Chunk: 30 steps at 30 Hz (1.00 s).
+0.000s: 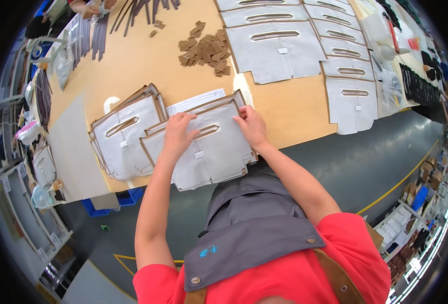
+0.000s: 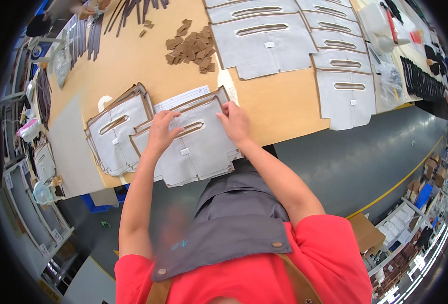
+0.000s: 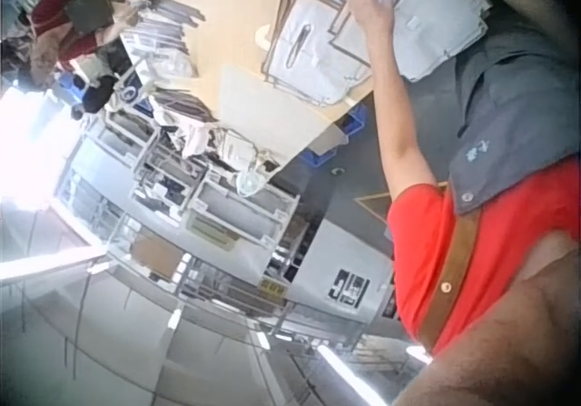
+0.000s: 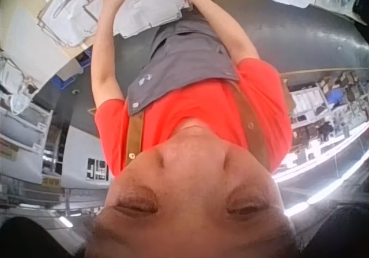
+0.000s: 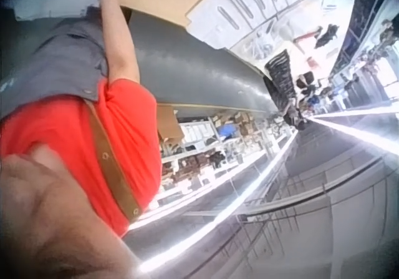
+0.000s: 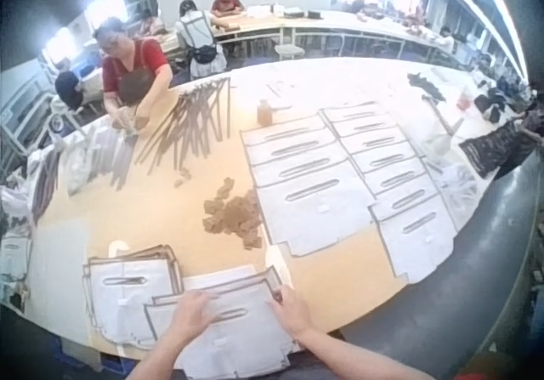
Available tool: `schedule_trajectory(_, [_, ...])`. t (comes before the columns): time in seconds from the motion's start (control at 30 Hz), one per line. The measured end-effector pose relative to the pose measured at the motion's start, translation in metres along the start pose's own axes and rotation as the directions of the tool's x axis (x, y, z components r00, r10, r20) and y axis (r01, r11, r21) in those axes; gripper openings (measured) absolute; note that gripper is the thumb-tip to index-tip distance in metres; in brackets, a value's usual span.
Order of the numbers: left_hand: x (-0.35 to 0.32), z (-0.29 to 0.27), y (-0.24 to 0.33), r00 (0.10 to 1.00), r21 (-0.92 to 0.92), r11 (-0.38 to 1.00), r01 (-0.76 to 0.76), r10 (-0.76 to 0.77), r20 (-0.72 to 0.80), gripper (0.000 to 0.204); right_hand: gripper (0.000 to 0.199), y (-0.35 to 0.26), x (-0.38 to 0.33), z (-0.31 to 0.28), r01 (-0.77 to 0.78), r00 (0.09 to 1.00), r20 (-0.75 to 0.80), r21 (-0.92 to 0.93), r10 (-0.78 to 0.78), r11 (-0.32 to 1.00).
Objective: Organizing leather bag components and applying glue to zipper edges.
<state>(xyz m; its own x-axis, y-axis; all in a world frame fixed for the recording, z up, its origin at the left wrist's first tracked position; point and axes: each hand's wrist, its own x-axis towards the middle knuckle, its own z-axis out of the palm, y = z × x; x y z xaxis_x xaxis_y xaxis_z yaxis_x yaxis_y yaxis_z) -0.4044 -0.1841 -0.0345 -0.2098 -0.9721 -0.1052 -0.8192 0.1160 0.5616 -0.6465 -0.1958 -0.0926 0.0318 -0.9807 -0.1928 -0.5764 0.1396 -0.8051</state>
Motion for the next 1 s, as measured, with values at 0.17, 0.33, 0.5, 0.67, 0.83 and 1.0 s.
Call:
schedule_trajectory(0.17, [-0.002,-0.01,-0.01,0.997,0.007,0.998,0.064,-0.064,-0.031,0.046,0.018,0.008,-0.018,-0.009,0.361,0.918,-0.099,-0.2,-0.385,0.911])
schedule_trajectory(0.33, [-0.003,-0.016,-0.014,0.989,0.033,0.989,0.141,-0.142,0.029,0.052,0.017,0.013,-0.018,-0.013,0.352,0.924,-0.1,-0.151,-0.369,0.924])
schedule_trajectory(0.5, [0.007,-0.022,0.002,0.996,0.088,0.992,0.091,-0.089,-0.024,0.057,0.016,-0.009,-0.027,-0.03,0.641,0.752,-0.113,-0.106,-0.649,0.76])
schedule_trajectory(0.67, [-0.009,-0.048,-0.025,0.927,0.274,0.953,0.128,-0.213,0.307,0.035,0.013,-0.01,-0.026,-0.059,0.397,0.918,-0.125,0.282,-0.377,0.874])
schedule_trajectory(0.83, [0.036,-0.061,0.02,0.814,-0.103,0.859,0.501,-0.428,0.392,0.024,0.018,0.01,0.045,-0.159,-0.065,0.992,-0.087,0.283,0.093,0.957])
schedule_trajectory(1.0, [0.138,-0.002,0.083,0.784,-0.709,0.425,0.562,-0.547,0.293,0.024,0.019,0.087,0.14,-0.234,-0.038,0.984,-0.144,0.389,0.101,0.921])
